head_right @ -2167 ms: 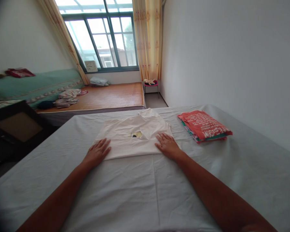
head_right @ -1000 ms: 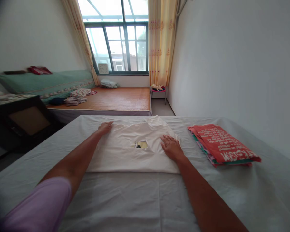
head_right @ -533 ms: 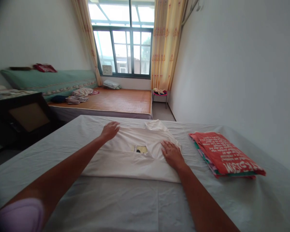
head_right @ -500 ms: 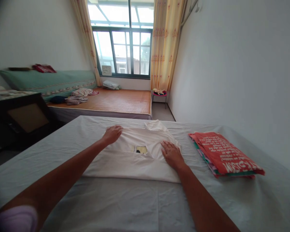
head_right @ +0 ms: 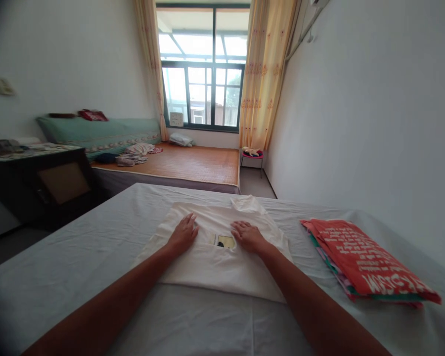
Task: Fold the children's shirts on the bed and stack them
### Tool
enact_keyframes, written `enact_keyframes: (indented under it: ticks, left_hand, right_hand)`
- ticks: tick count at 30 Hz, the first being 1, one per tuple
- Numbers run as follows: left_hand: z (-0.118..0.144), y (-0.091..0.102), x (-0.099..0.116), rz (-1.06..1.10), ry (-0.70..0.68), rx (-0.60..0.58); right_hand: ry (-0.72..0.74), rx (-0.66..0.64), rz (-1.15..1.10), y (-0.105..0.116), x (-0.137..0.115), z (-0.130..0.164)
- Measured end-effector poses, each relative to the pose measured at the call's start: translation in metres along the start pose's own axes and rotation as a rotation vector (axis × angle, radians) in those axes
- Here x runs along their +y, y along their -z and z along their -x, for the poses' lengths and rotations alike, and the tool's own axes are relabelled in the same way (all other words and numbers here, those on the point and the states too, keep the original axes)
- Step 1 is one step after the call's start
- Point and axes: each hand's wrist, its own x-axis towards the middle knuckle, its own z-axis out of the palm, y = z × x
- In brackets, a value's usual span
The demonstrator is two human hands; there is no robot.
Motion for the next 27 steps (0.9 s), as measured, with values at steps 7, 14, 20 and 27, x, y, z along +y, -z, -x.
enact_keyframes:
  ticks: [7,14,20,27]
  left_hand:
    - [0.009,0.012,-0.002,-0.079,0.100,-0.150]
    - [0.008,0.029,-0.026,-0.133,0.224,-0.261]
    - [0.009,0.028,-0.028,-0.169,0.254,-0.246]
    - [0.007,0.023,-0.031,-0.189,0.244,-0.214]
  right_hand:
    - [-0.221,0.043,0.142,-0.027,0.077,-0.022]
    - [-0.342,0.055,0.192,-0.043,0.134,-0.031]
    - [-0.379,0.074,0.195,-0.046,0.150,-0.035]
    - [-0.410,0.135,0.269,-0.028,0.088,-0.028]
